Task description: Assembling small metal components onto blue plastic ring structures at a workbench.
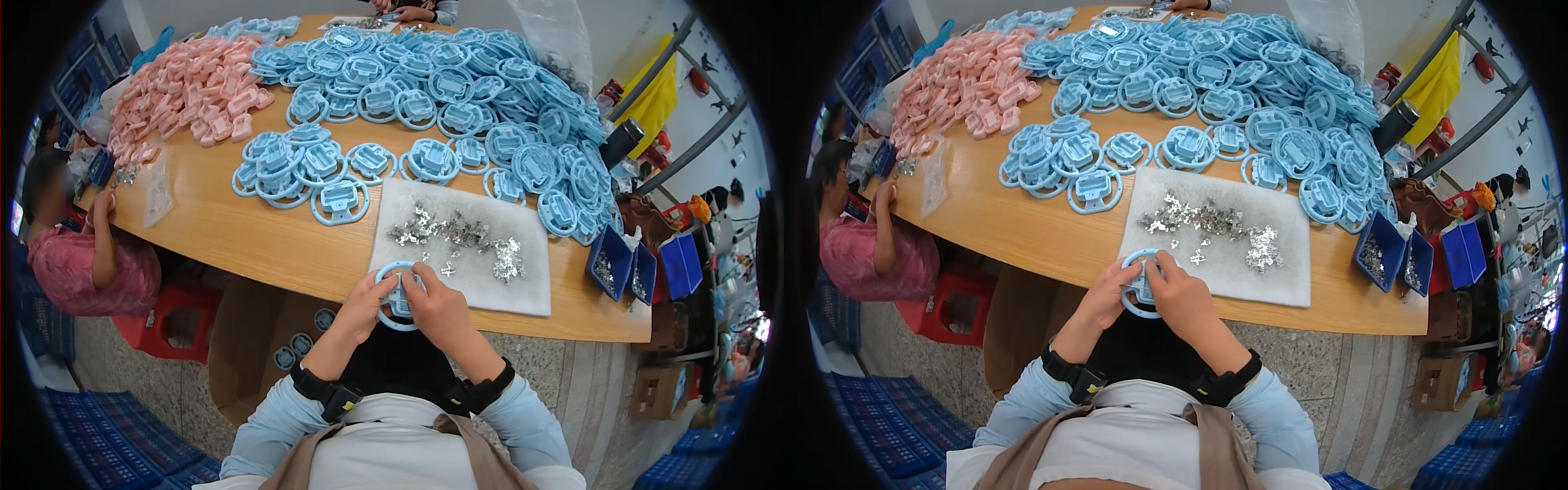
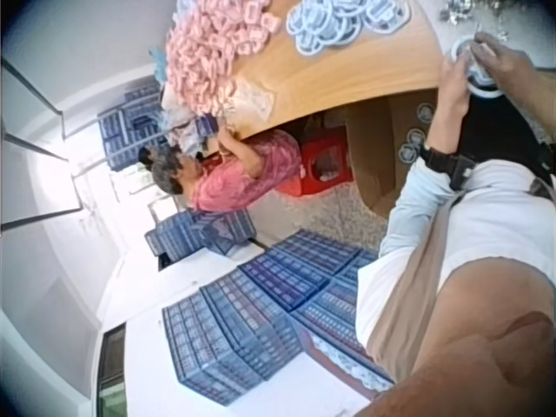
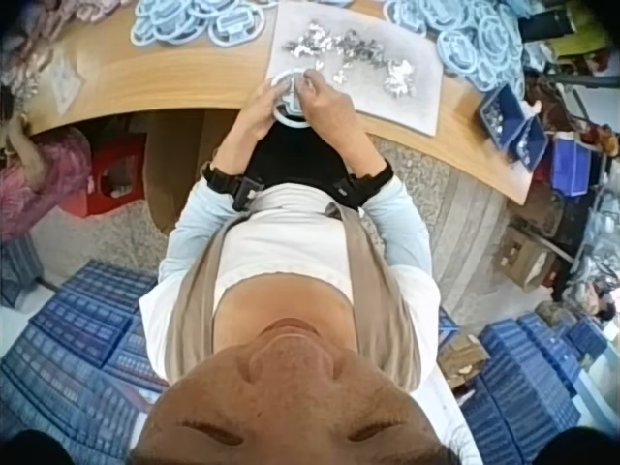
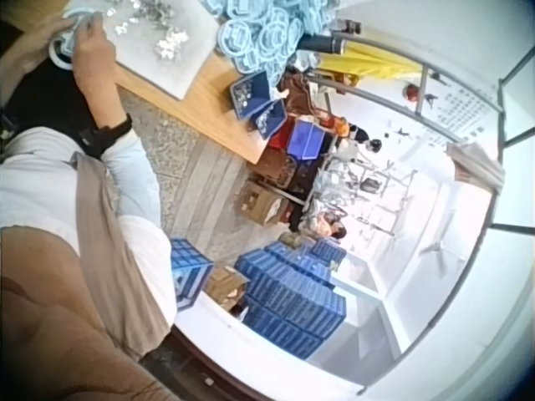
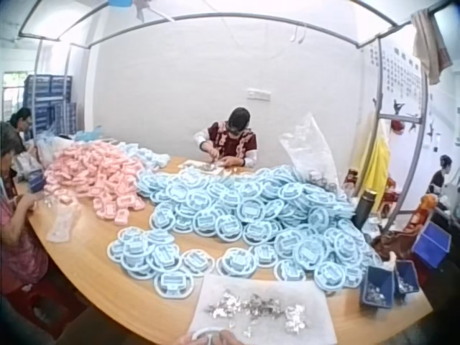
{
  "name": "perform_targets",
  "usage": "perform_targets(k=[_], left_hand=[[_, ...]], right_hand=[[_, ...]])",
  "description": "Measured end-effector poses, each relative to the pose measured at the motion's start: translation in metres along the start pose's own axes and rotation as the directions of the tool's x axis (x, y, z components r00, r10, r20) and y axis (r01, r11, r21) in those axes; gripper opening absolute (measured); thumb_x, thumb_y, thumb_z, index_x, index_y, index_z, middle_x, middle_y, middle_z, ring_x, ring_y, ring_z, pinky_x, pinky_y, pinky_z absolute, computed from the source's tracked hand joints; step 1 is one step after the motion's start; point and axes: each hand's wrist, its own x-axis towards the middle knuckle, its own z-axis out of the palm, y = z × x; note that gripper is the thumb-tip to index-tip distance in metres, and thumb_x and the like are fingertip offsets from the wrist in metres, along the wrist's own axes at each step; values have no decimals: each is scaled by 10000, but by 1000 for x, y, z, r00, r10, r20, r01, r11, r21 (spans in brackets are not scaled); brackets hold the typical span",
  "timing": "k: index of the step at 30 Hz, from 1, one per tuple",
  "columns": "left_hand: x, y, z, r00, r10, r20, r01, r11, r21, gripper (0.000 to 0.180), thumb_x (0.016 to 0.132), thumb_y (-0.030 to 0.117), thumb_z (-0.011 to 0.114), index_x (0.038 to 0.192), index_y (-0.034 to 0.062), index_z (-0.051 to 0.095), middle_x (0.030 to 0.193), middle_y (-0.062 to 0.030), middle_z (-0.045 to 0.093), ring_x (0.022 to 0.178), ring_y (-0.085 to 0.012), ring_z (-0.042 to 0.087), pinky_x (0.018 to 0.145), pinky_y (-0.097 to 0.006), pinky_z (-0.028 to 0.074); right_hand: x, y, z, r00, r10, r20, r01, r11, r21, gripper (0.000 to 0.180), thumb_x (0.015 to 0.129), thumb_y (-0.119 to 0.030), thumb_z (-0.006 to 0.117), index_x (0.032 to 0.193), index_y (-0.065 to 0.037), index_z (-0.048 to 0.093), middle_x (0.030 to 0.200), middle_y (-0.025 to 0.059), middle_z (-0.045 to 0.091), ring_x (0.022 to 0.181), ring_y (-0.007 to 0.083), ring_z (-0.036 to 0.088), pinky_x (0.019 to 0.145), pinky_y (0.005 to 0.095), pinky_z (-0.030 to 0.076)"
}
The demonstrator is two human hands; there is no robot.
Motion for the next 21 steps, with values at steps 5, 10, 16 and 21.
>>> perform_targets(k=[5,10,16,21], left_hand=[[-5,5,7,999,36,-18,-37,999,-21,189,906,193,509,1056,80,532,843,20,568,721,-52,541,563,-196,433],[-3,-2,10,994,92,-56,-95,994,-60,162,905,176,506,1027,71,529,850,10,572,746,-62,565,578,-211,468],[0,-4,7,993,102,-67,-104,994,-38,145,903,180,508,1004,75,520,843,11,566,720,-56,562,560,-205,466],[-2,-3,9,992,107,-64,-110,993,-41,147,902,183,510,1005,79,517,843,10,564,718,-55,560,564,-203,465]], right_hand=[[-1,-6,-28,975,199,100,-209,972,109,445,752,-83,575,1192,-106,512,910,106,528,662,260,605,539,369,489],[-20,-7,-16,965,240,103,-247,967,67,523,746,-51,553,1253,-160,487,769,85,517,619,265,578,532,388,470],[-25,-8,-8,981,180,77,-182,983,16,518,721,-20,548,1222,-148,510,764,88,528,648,259,592,551,373,485],[-22,-7,-9,986,137,93,-136,991,-14,503,716,-18,553,1208,-114,515,767,99,535,658,263,599,558,364,496]])
